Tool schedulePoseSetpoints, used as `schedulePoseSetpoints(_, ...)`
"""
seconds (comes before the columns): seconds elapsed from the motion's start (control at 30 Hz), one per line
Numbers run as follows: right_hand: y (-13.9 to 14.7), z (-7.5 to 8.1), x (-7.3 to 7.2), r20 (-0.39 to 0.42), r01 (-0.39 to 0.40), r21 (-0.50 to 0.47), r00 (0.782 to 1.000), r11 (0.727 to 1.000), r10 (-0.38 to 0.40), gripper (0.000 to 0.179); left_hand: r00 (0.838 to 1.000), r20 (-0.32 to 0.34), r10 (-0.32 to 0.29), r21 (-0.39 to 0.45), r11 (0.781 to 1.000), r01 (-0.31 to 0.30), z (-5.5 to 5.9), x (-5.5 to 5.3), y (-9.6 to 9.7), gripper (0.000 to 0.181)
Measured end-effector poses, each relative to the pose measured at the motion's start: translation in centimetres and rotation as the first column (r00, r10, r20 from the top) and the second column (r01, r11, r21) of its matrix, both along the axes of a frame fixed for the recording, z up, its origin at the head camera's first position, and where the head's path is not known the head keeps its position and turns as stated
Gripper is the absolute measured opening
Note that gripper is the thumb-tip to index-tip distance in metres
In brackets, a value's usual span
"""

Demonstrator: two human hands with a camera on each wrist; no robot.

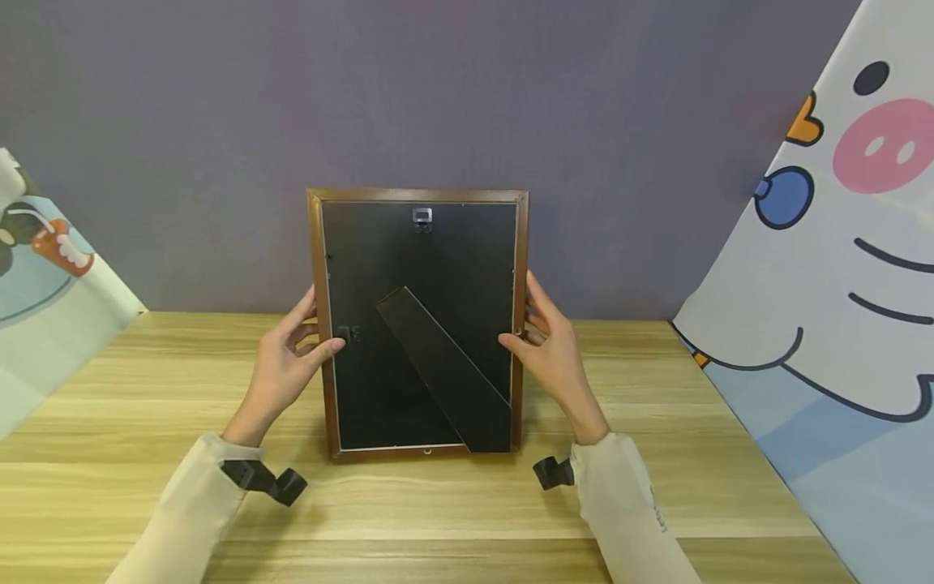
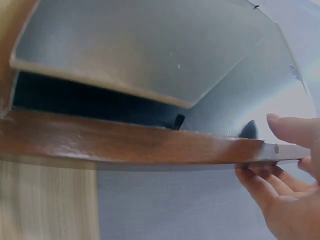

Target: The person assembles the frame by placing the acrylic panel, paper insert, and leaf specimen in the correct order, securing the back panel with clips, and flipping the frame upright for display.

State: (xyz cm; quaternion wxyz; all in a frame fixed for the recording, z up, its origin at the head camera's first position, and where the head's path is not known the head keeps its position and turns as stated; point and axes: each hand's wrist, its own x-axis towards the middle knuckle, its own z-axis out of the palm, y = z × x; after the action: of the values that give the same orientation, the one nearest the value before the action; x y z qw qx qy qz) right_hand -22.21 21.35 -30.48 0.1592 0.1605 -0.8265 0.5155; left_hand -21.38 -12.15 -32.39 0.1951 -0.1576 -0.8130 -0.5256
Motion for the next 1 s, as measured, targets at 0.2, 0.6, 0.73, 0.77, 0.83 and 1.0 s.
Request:
schedulePoseSetpoints(0.2,-0.3,0.0,0.2,-0.053,0.008,-0.042,0.999,0.999,-0.010,0.088,0.997,-0.078,0.025,0.028,0.999,-0.023,0.0,0.0,0.2,0.080)
schedulePoseSetpoints(0.6,-0.8,-0.3,0.9,-0.151,0.109,-0.043,0.982,0.993,-0.114,0.082,0.960,-0.275,0.058,0.025,0.998,-0.053,-0.9,0.1,0.5,0.080)
schedulePoseSetpoints(0.73,-1.0,-0.6,1.3,-0.227,0.150,-0.058,0.961,0.987,-0.160,0.080,0.936,-0.350,0.047,0.037,0.999,-0.036,-1.1,0.2,0.5,0.081)
schedulePoseSetpoints(0.77,-1.1,-0.7,1.4,-0.251,0.157,-0.065,0.953,0.985,-0.169,0.080,0.928,-0.370,0.047,0.037,0.999,-0.036,-1.2,0.2,0.5,0.081)
schedulePoseSetpoints(0.83,-1.1,-0.9,1.5,-0.294,0.165,-0.080,0.938,0.983,-0.182,0.080,0.911,-0.409,0.047,0.039,0.999,-0.034,-1.3,0.1,0.5,0.081)
schedulePoseSetpoints(1.0,-1.4,-1.6,1.8,-0.393,0.182,-0.092,0.897,0.979,-0.203,0.081,0.871,-0.486,0.074,0.027,0.997,-0.070,-1.8,-0.2,0.3,0.081)
